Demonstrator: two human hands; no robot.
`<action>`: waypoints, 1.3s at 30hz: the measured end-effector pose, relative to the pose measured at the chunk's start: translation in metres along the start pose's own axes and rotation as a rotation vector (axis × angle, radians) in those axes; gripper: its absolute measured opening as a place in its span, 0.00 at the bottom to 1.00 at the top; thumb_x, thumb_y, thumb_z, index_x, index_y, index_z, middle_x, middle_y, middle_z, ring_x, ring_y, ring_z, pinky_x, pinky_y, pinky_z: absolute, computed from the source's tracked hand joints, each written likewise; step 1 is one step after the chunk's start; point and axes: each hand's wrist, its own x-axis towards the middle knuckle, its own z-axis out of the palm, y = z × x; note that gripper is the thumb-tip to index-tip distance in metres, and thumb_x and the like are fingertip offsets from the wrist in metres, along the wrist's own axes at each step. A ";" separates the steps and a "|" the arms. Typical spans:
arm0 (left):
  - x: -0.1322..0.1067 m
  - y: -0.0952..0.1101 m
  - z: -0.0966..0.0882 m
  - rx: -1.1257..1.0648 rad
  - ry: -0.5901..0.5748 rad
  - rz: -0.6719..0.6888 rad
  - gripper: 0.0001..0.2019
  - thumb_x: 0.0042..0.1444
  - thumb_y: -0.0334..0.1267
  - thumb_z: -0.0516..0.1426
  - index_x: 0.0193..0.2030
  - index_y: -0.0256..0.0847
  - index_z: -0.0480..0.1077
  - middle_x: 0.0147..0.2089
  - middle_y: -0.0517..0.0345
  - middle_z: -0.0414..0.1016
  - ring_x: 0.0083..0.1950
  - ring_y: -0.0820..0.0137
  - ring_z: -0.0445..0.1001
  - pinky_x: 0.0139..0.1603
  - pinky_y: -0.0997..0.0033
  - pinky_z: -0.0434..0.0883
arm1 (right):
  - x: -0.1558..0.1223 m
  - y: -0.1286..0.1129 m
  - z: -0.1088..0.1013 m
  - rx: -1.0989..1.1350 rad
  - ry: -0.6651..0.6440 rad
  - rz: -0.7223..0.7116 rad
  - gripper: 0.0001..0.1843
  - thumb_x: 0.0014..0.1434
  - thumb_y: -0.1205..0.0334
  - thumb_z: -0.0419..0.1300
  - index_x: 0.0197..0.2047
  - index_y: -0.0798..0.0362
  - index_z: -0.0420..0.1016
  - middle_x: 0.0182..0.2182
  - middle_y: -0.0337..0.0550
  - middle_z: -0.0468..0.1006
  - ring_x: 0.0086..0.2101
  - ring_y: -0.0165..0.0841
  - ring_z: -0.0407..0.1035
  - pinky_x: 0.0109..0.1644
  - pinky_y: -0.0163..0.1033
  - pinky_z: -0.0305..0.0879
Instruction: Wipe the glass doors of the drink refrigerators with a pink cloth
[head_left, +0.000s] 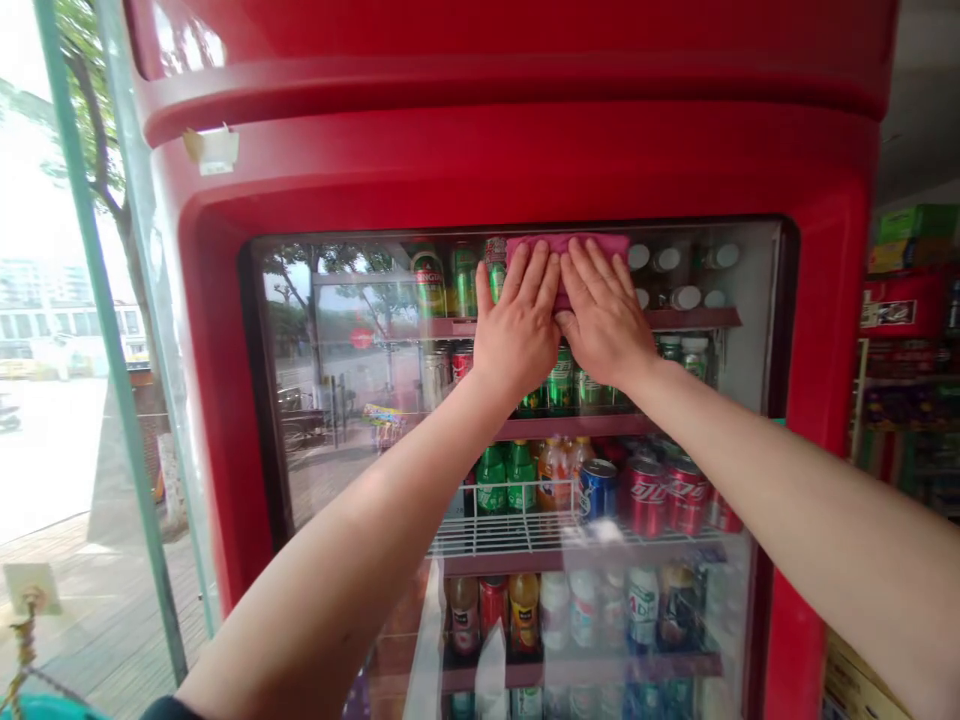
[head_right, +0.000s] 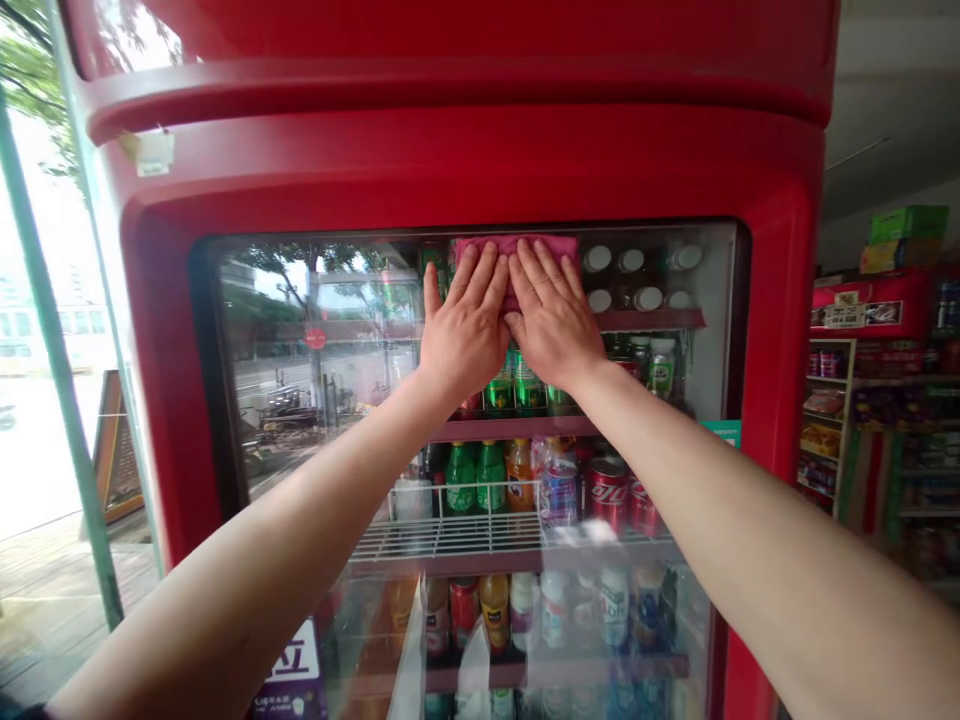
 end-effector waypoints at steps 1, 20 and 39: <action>-0.008 0.005 0.002 -0.001 -0.007 0.004 0.35 0.73 0.36 0.47 0.85 0.37 0.48 0.88 0.49 0.45 0.89 0.54 0.43 0.85 0.31 0.32 | -0.011 -0.003 0.001 -0.001 0.004 0.005 0.41 0.77 0.55 0.49 0.86 0.52 0.39 0.84 0.50 0.47 0.81 0.49 0.39 0.84 0.70 0.37; -0.172 0.112 0.039 0.151 -0.144 0.130 0.35 0.72 0.44 0.53 0.84 0.42 0.57 0.87 0.56 0.47 0.89 0.58 0.37 0.85 0.36 0.53 | -0.238 -0.063 0.011 -0.108 -0.052 0.138 0.48 0.75 0.62 0.56 0.87 0.49 0.31 0.78 0.56 0.60 0.76 0.53 0.58 0.78 0.70 0.62; 0.008 0.113 0.032 -0.003 -0.097 0.160 0.35 0.74 0.40 0.49 0.85 0.35 0.50 0.87 0.49 0.47 0.87 0.52 0.48 0.85 0.27 0.43 | -0.110 0.079 -0.055 -0.143 -0.066 -0.011 0.44 0.73 0.64 0.57 0.85 0.61 0.45 0.81 0.62 0.53 0.80 0.51 0.45 0.83 0.67 0.48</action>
